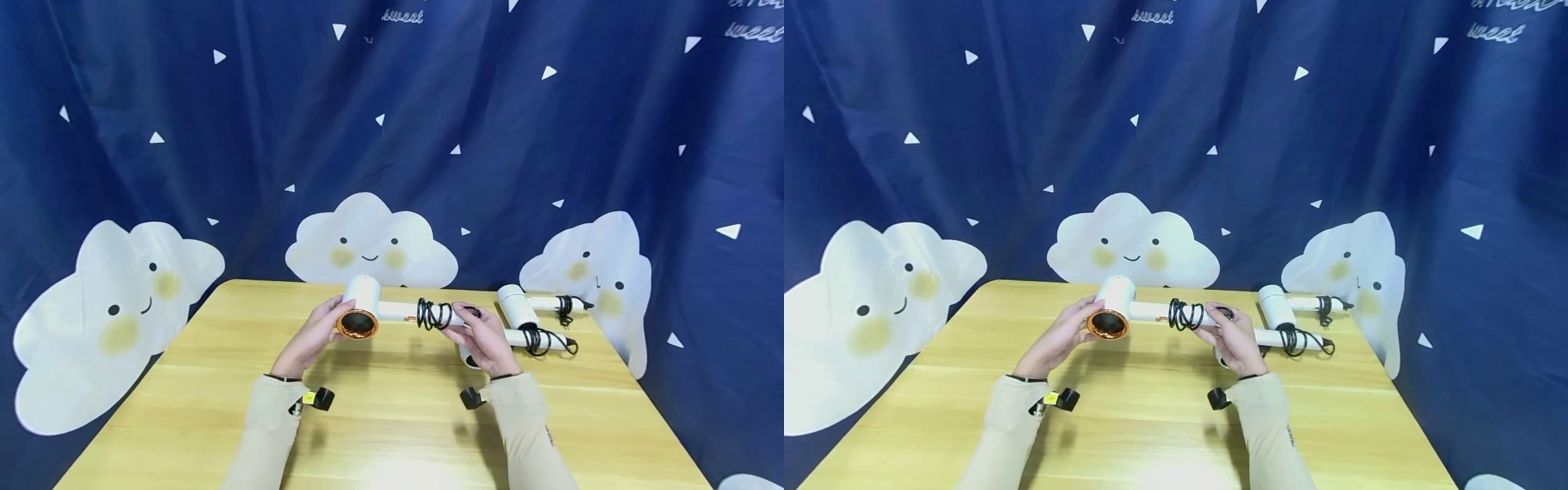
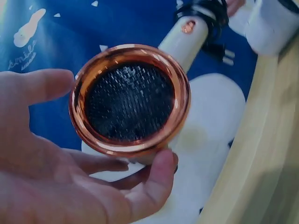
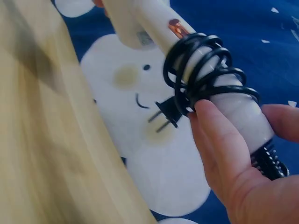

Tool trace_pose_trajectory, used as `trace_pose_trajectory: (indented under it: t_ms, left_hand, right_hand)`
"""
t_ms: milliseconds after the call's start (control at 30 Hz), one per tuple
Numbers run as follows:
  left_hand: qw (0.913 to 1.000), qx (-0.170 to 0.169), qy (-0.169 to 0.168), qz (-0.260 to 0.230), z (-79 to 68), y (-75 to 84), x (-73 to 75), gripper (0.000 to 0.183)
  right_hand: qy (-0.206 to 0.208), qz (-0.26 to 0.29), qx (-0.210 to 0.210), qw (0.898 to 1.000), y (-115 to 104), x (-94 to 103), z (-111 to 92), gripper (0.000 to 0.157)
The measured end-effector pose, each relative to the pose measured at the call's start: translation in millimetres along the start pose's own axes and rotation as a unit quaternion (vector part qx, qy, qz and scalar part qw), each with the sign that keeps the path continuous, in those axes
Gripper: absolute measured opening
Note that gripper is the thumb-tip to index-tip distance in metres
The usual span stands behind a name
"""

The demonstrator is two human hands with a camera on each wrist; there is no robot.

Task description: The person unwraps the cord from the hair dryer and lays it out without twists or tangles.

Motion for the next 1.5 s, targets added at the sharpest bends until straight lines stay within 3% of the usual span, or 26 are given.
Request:
trace_pose_trajectory:
  t_ms: [233, 367, 467, 567, 667, 767, 1267, 1500]
  left_hand:
    - [0.9961, -0.014, -0.045, 0.075, 5.5, -1.1, 9.0, 0.076]
    - [0.9900, -0.036, -0.029, 0.133, 7.9, -2.3, 17.9, 0.091]
    - [0.9767, -0.062, -0.009, 0.205, 8.6, -4.0, 22.9, 0.106]
    - [0.9549, -0.111, -0.003, 0.275, 9.4, -4.6, 23.9, 0.115]
    - [0.9370, -0.160, -0.008, 0.311, 10.7, -4.4, 22.5, 0.119]
    - [0.9274, -0.187, -0.005, 0.324, 11.8, -3.6, 23.0, 0.117]
    - [0.9110, -0.216, -0.006, 0.351, 8.8, -2.6, 34.4, 0.099]
    - [0.9160, -0.219, -0.007, 0.336, 9.1, 0.3, 35.9, 0.088]
  right_hand:
    - [0.027, 0.027, 0.004, 0.999, 2.6, -3.5, 0.0, 0.016]
    - [0.038, 0.046, 0.002, 0.998, 3.5, -6.0, 1.9, 0.012]
    - [0.037, 0.047, -0.002, 0.998, 6.7, -7.9, 4.4, 0.013]
    - [0.032, 0.047, -0.009, 0.998, 10.4, -10.9, 4.9, 0.014]
    - [0.031, 0.053, -0.015, 0.998, 13.7, -14.7, 3.8, 0.015]
    - [0.023, 0.054, -0.020, 0.998, 16.5, -18.6, 2.1, 0.017]
    - [-0.002, 0.029, -0.045, 0.999, 22.5, -22.8, 0.9, 0.025]
    - [-0.040, 0.016, -0.044, 0.998, 18.5, -18.8, -0.3, 0.013]
Point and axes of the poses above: each hand's wrist, its own z-axis towards the middle knuckle, its own x-axis out of the back of the hand, y = z × x, the point moved 4 cm from there along z, towards the middle knuckle, and after that the axes turned 10 degrees about y, right-handed, at the moved point
